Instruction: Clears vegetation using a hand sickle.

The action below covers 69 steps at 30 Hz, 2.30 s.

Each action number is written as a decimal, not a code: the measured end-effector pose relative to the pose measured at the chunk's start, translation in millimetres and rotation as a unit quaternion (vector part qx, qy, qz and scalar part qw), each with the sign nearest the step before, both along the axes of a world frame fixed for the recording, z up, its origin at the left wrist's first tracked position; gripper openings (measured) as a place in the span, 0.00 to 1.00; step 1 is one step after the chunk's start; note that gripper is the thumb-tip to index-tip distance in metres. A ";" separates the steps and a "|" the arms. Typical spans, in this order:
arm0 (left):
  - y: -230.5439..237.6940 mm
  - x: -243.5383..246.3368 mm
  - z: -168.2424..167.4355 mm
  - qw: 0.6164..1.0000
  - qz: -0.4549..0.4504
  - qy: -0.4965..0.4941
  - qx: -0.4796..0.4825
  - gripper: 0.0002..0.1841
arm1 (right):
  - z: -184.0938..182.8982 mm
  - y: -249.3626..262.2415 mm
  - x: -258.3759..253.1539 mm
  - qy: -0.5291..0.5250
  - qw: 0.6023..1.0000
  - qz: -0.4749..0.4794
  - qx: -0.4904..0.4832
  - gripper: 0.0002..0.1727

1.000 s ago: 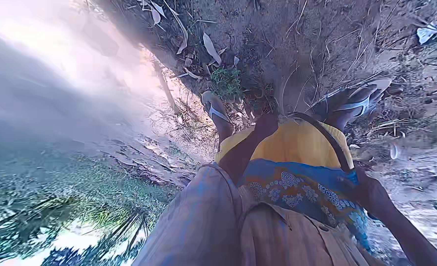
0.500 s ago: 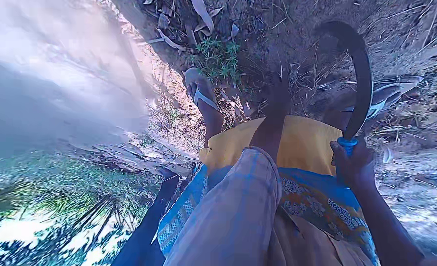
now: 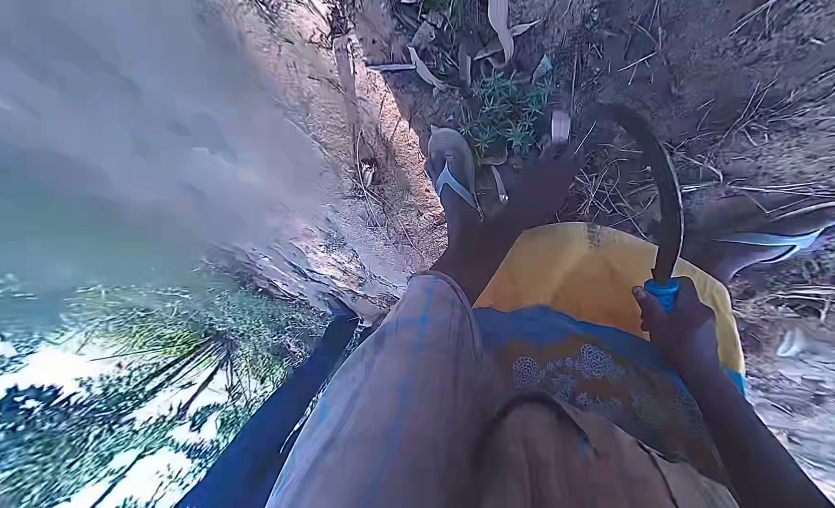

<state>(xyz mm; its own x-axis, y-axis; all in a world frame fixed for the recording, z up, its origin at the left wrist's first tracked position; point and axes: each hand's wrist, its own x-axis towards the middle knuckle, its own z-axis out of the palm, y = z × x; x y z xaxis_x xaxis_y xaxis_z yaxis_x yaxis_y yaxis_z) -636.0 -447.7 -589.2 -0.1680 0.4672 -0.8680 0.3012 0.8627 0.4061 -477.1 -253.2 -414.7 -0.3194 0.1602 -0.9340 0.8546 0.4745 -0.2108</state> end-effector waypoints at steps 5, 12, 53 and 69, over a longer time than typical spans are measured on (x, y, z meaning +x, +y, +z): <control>-16.3 -34.4 -52.0 0.987 -0.009 0.093 -0.131 0.48 | -10.8 -1.2 -17.0 0.017 1.000 -0.014 0.013 0.29; -55.7 -58.9 -31.6 0.960 0.074 0.082 -0.258 0.31 | -41.4 5.1 -33.8 -0.020 0.999 0.039 -0.027 0.27; -8.6 -37.4 -45.0 0.875 0.412 -0.036 -0.252 0.26 | -28.3 65.2 -5.3 -0.031 0.996 0.075 -0.034 0.32; -51.9 21.1 22.2 0.909 0.308 -0.118 -0.253 0.28 | -24.0 69.7 -4.5 -0.196 0.947 0.249 -0.062 0.31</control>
<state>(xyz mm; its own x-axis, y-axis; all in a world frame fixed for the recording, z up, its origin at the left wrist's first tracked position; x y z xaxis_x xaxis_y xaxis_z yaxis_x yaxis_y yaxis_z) -614.8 -499.7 -567.0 -0.0448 -0.1218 -0.9915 -0.3472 0.9326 -0.0989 -481.6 -183.5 -438.7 0.0477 -0.0370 -0.9982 0.5563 0.8310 -0.0042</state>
